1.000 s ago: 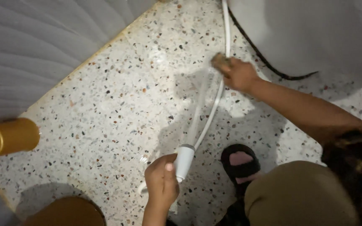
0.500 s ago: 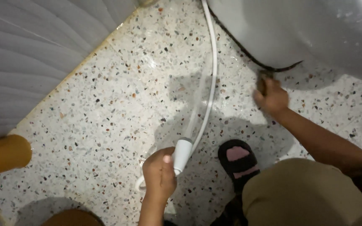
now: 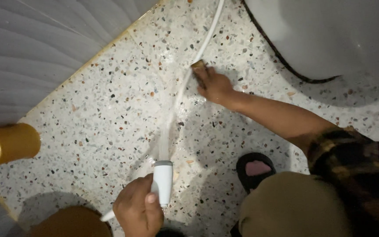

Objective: The person scrubs the inside of a toilet bowl with a yellow toilet brush while simultaneously rinsing it with a handheld bidet sprayer. After cleaning the bowl, the person uses the sprayer and a small sponge to clean the bathroom floor around the toilet base.

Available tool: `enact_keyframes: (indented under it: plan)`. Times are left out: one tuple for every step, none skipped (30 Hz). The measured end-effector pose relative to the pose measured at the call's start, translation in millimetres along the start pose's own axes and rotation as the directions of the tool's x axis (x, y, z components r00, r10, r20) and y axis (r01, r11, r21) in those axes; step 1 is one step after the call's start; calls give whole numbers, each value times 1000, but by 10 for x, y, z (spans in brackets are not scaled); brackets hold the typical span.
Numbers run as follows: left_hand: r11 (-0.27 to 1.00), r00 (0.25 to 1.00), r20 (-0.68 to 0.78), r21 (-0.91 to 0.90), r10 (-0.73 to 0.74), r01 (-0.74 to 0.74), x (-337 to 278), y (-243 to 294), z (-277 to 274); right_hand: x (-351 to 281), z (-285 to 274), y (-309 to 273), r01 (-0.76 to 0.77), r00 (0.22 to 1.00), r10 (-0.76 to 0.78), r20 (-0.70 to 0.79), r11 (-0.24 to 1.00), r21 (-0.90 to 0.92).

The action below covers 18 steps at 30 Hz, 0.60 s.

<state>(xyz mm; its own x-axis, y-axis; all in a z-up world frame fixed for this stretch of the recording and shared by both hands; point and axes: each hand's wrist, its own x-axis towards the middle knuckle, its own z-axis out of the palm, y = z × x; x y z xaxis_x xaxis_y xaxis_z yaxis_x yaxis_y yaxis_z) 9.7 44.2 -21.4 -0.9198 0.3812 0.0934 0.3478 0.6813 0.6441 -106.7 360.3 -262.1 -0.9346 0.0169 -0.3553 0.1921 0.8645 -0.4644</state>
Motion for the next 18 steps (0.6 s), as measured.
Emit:
enact_keyframes:
  plan:
    - [998, 1000, 20, 57, 24, -25, 13, -2, 17, 154, 165, 20, 75, 997, -76, 2, 992, -102]
    - [992, 998, 43, 113, 46, -51, 26, 0, 34, 304, 327, 39, 150, 988, -151, 11, 968, -202]
    - [992, 998, 42, 118, 43, -47, 59, 19, 111, 380, 355, 65, 155, 988, -155, 12, 968, -198]
    - [984, 994, 51, 143, 96, -103, 93, 43, 189, 454, 380, 93, 212, 976, -216, 14, 944, -254]
    - [973, 986, 62, 165, 154, -162, 141, 62, 271, 535, 389, 132, 264, 962, -273, 15, 913, -310]
    - [972, 986, 62, 169, 155, -164, 132, 90, 360, 526, 226, 120, 265, 961, -275, 12, 914, -308]
    - [980, 986, 96, 129, 138, -149, 125, 117, 445, 506, 64, 114, 191, 981, -196, 8, 945, -266]
    - [987, 984, 131, 89, 121, -133, 118, 145, 532, 484, -97, 111, 115, 993, -116, 9, 968, -222]
    - [986, 983, 135, 92, 123, -136, 133, 202, 541, 452, -249, 162, 112, 994, -113, 7, 970, -217]
    - [991, 978, 177, 58, 111, -123, 145, 259, 551, 417, -400, 214, 82, 996, -86, -6, 962, -260]
    - [994, 970, 219, 24, 102, -110, 161, 310, 560, 382, -553, 269, 49, 998, -58, -21, 952, -301]
    - [993, 969, 223, 26, 107, -115, 172, 324, 576, 405, -559, 467, 44, 998, -54, -25, 954, -296]
    - [991, 967, 218, 17, 129, -136, 177, 339, 594, 422, -562, 665, -145, 978, 109, -175, 968, -206]
    - [988, 965, 213, 7, 151, -156, 179, 352, 608, 436, -563, 860, -317, 911, 278, -304, 944, -87]
    - [987, 964, 218, 9, 155, -161, 204, 381, 592, 421, -605, 1014, -320, 910, 282, -305, 944, -82]
    - [989, 967, 211, -8, 146, -148, 228, 410, 572, 404, -645, 1165, -358, 905, 319, -281, 928, -99]
    - [990, 970, 200, -29, 139, -136, 256, 440, 567, 390, -708, 1327, -396, 897, 355, -261, 910, -121]
    - [989, 969, 201, -30, 145, -142, 254, 422, 565, 283, -721, 1155, -399, 895, 358, -266, 909, -118]
